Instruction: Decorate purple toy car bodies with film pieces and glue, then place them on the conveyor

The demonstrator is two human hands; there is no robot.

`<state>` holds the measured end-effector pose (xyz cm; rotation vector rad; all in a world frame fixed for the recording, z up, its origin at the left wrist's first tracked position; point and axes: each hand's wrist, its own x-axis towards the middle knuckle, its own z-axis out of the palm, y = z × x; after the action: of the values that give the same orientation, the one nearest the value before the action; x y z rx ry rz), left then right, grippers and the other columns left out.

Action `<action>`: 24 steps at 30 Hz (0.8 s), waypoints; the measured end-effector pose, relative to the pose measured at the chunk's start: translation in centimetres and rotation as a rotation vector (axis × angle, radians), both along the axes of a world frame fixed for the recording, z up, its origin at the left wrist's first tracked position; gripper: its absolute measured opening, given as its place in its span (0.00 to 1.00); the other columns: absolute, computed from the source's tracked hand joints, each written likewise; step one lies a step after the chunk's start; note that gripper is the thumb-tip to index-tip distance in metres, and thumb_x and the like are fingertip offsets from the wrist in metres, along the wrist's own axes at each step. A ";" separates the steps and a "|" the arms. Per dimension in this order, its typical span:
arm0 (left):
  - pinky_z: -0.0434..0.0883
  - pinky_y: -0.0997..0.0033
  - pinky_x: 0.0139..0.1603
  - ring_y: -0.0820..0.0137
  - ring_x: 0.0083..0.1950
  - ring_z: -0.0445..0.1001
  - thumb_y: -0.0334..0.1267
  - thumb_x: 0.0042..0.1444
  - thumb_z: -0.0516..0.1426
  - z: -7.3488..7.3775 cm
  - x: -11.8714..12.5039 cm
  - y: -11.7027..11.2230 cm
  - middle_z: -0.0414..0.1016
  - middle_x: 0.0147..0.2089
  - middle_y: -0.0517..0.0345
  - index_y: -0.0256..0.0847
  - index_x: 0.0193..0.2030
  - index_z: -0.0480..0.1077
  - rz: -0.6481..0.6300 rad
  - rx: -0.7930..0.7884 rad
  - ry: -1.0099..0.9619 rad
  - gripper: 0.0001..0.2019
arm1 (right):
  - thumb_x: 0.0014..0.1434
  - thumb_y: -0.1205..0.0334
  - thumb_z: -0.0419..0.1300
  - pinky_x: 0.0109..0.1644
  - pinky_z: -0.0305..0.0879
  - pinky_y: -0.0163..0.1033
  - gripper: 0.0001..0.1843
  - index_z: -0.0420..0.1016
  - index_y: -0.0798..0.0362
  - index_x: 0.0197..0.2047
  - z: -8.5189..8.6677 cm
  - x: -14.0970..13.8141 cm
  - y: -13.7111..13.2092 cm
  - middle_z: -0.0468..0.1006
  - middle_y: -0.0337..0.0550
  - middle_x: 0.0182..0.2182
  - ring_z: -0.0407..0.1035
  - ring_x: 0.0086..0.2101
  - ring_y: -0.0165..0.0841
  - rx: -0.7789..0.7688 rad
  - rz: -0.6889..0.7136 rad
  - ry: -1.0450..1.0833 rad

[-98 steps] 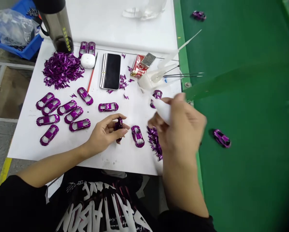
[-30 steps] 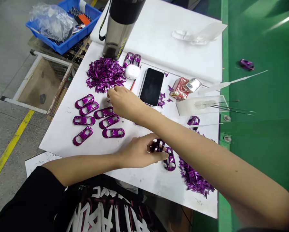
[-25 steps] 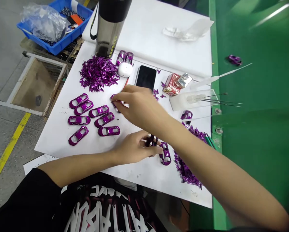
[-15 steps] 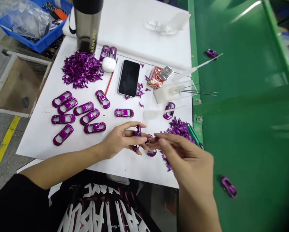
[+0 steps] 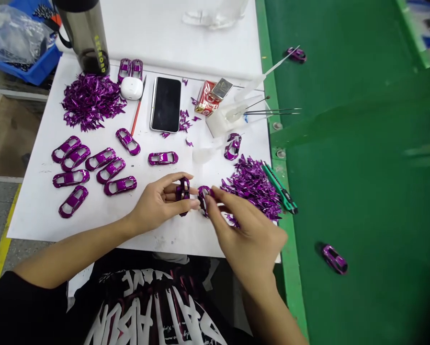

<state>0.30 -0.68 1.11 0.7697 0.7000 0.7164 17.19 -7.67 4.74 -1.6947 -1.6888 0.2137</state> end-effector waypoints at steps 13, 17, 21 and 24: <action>0.79 0.64 0.58 0.64 0.52 0.83 0.37 0.54 0.71 -0.6 0.6 -1.0 0.83 0.50 0.52 0.41 0.59 0.72 0.104 0.169 0.129 0.26 | 0.70 0.63 0.68 0.57 0.79 0.54 0.09 0.87 0.45 0.51 -0.4 -4.0 0.4 0.84 0.41 0.47 0.80 0.46 0.47 -0.094 -0.099 0.424; 0.79 0.67 0.57 0.67 0.50 0.83 0.35 0.61 0.65 -1.1 0.5 -1.3 0.82 0.50 0.52 0.41 0.59 0.71 0.141 0.323 0.172 0.20 | 0.72 0.65 0.66 0.55 0.81 0.51 0.10 0.86 0.45 0.52 -0.6 -4.5 0.3 0.83 0.41 0.49 0.80 0.46 0.47 -0.034 -0.072 0.249; 0.78 0.66 0.57 0.66 0.51 0.83 0.33 0.62 0.63 -1.1 0.1 -0.9 0.82 0.50 0.50 0.42 0.69 0.64 0.072 0.374 0.149 0.28 | 0.72 0.68 0.66 0.57 0.79 0.50 0.08 0.86 0.48 0.49 -0.5 -3.7 0.4 0.82 0.45 0.51 0.78 0.49 0.45 0.025 -0.011 0.185; 0.78 0.61 0.57 0.64 0.49 0.82 0.35 0.61 0.65 -1.0 -0.4 -0.4 0.82 0.48 0.50 0.43 0.80 0.44 -0.105 0.334 0.104 0.46 | 0.69 0.66 0.69 0.61 0.74 0.54 0.13 0.83 0.45 0.55 -0.3 -2.3 0.5 0.80 0.43 0.54 0.75 0.53 0.46 -0.137 0.080 0.393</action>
<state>-0.08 -1.11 0.16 1.1481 0.6354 0.7101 14.87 -7.18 4.43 -1.5587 -1.4724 0.6681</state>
